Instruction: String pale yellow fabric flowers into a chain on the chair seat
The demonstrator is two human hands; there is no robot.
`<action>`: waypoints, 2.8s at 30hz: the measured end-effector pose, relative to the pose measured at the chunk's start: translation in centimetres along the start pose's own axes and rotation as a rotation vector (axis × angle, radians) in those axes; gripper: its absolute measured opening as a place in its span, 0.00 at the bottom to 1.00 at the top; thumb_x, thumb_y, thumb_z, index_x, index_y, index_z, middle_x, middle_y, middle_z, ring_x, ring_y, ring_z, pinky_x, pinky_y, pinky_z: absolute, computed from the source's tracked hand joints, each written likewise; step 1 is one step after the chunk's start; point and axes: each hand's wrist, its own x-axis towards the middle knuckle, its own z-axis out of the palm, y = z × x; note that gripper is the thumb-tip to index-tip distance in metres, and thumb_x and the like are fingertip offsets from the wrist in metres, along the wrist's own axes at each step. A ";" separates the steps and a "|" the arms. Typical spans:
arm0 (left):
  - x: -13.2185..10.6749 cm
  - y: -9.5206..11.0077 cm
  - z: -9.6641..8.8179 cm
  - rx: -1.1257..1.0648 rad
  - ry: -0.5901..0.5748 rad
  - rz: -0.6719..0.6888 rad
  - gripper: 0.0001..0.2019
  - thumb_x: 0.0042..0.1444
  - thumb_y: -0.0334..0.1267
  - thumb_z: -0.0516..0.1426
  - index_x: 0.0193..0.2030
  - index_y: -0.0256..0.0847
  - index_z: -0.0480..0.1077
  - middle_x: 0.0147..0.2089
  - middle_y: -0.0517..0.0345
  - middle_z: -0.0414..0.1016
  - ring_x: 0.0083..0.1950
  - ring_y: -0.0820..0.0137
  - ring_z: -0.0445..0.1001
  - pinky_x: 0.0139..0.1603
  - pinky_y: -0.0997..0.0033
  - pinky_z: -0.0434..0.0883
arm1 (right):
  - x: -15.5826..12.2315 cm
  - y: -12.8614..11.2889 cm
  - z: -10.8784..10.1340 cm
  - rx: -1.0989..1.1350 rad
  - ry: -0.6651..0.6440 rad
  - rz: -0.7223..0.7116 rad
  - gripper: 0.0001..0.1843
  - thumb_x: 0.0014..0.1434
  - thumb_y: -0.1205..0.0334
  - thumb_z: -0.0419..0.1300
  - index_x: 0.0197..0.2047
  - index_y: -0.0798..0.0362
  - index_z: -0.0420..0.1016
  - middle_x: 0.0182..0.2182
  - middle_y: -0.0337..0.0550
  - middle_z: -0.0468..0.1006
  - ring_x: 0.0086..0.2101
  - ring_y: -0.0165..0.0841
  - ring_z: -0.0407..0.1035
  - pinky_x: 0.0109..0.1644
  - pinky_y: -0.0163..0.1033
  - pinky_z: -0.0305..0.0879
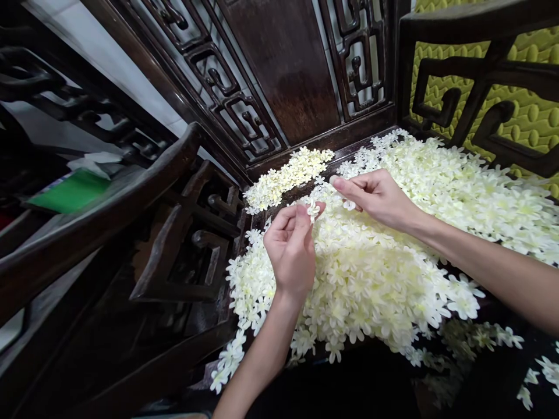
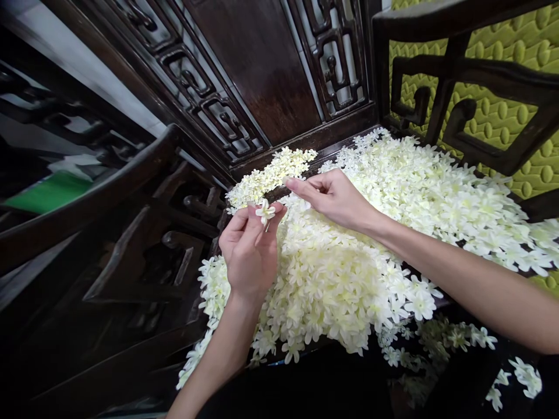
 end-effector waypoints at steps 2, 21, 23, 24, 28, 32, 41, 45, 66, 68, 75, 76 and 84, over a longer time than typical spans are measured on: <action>0.0 0.0 0.0 -0.009 -0.002 -0.003 0.05 0.59 0.40 0.65 0.36 0.41 0.78 0.34 0.58 0.78 0.45 0.72 0.80 0.52 0.72 0.76 | 0.1 0.0 -0.3 -0.052 0.040 0.006 0.36 0.61 0.38 0.62 0.14 0.52 0.52 0.13 0.29 0.50 0.15 0.21 0.43 0.21 0.35 0.40; -0.1 -0.4 0.2 0.090 0.039 0.067 0.05 0.59 0.39 0.65 0.34 0.40 0.78 0.33 0.60 0.78 0.36 0.77 0.75 0.43 0.77 0.74 | -0.6 -1.0 0.0 0.149 -0.186 -0.110 0.10 0.58 0.58 0.70 0.40 0.55 0.86 0.35 0.46 0.85 0.33 0.31 0.75 0.32 0.34 0.69; -0.1 -0.5 0.1 0.115 0.043 0.072 0.07 0.58 0.41 0.65 0.34 0.40 0.78 0.33 0.60 0.78 0.36 0.77 0.74 0.40 0.78 0.73 | -0.7 -0.8 0.1 0.127 -0.175 -0.105 0.10 0.58 0.59 0.70 0.42 0.54 0.86 0.35 0.46 0.85 0.31 0.30 0.74 0.29 0.33 0.67; -0.1 -0.5 0.1 0.122 0.042 0.073 0.07 0.58 0.42 0.65 0.33 0.40 0.78 0.33 0.60 0.78 0.35 0.77 0.74 0.40 0.78 0.72 | -0.7 -0.7 0.2 0.120 -0.172 -0.104 0.10 0.58 0.59 0.70 0.42 0.54 0.86 0.35 0.46 0.85 0.29 0.29 0.73 0.27 0.32 0.65; -0.2 -0.5 0.2 0.130 0.026 0.077 0.07 0.58 0.42 0.65 0.33 0.41 0.78 0.32 0.60 0.78 0.35 0.77 0.73 0.39 0.78 0.72 | -0.7 -0.5 0.3 0.119 -0.173 -0.106 0.10 0.58 0.62 0.70 0.43 0.55 0.86 0.32 0.45 0.84 0.23 0.24 0.65 0.21 0.30 0.57; -0.3 -0.4 0.3 0.137 0.027 0.075 0.07 0.58 0.42 0.65 0.33 0.41 0.78 0.32 0.60 0.77 0.34 0.77 0.74 0.38 0.77 0.72 | -0.7 -0.5 0.3 0.125 -0.173 -0.108 0.10 0.60 0.61 0.69 0.42 0.57 0.86 0.28 0.44 0.82 0.21 0.22 0.61 0.20 0.29 0.53; -0.3 -0.4 0.4 0.150 0.032 0.067 0.08 0.57 0.42 0.66 0.33 0.41 0.78 0.32 0.60 0.77 0.33 0.77 0.72 0.38 0.78 0.71 | -0.7 -0.5 0.3 0.091 -0.151 -0.078 0.10 0.59 0.60 0.68 0.41 0.57 0.85 0.27 0.44 0.80 0.24 0.26 0.64 0.23 0.31 0.57; -0.5 -0.4 0.4 0.164 0.043 0.043 0.07 0.57 0.41 0.66 0.33 0.40 0.78 0.33 0.60 0.77 0.34 0.77 0.73 0.37 0.79 0.72 | -0.9 -0.7 0.6 0.067 -0.135 -0.057 0.06 0.59 0.65 0.66 0.37 0.58 0.83 0.25 0.41 0.77 0.23 0.25 0.62 0.23 0.31 0.57; -0.4 -0.6 0.5 0.164 0.090 0.039 0.09 0.57 0.43 0.66 0.33 0.39 0.78 0.31 0.61 0.76 0.33 0.77 0.74 0.44 0.76 0.74 | -0.9 -0.8 0.6 0.103 -0.127 -0.067 0.07 0.58 0.61 0.68 0.39 0.55 0.84 0.33 0.45 0.81 0.31 0.31 0.71 0.30 0.36 0.67; -0.4 -0.7 0.5 0.196 0.089 0.046 0.10 0.57 0.45 0.66 0.33 0.39 0.78 0.32 0.59 0.77 0.34 0.76 0.74 0.42 0.76 0.73 | -1.0 -0.7 0.7 0.085 -0.126 -0.070 0.08 0.58 0.60 0.69 0.40 0.54 0.85 0.32 0.45 0.81 0.29 0.30 0.71 0.28 0.35 0.65; -0.5 -0.7 0.5 0.195 0.085 0.065 0.09 0.57 0.44 0.66 0.34 0.40 0.78 0.33 0.59 0.77 0.35 0.76 0.74 0.42 0.76 0.73 | -0.9 -0.7 0.7 0.062 -0.116 -0.069 0.08 0.58 0.60 0.69 0.39 0.56 0.85 0.26 0.42 0.79 0.21 0.24 0.59 0.21 0.33 0.53; -0.5 -0.7 0.5 0.194 0.085 0.066 0.09 0.57 0.44 0.66 0.34 0.40 0.78 0.33 0.59 0.77 0.35 0.76 0.74 0.42 0.76 0.73 | -0.9 -0.7 0.7 0.064 -0.119 -0.075 0.08 0.58 0.60 0.69 0.39 0.56 0.85 0.26 0.42 0.79 0.21 0.24 0.58 0.21 0.33 0.53; -0.5 -0.6 0.5 0.214 0.080 0.068 0.10 0.56 0.44 0.66 0.33 0.40 0.78 0.33 0.59 0.78 0.35 0.75 0.74 0.44 0.74 0.73 | -0.9 -0.7 0.6 0.078 -0.124 -0.071 0.08 0.59 0.61 0.68 0.38 0.56 0.85 0.23 0.40 0.77 0.21 0.25 0.59 0.21 0.32 0.53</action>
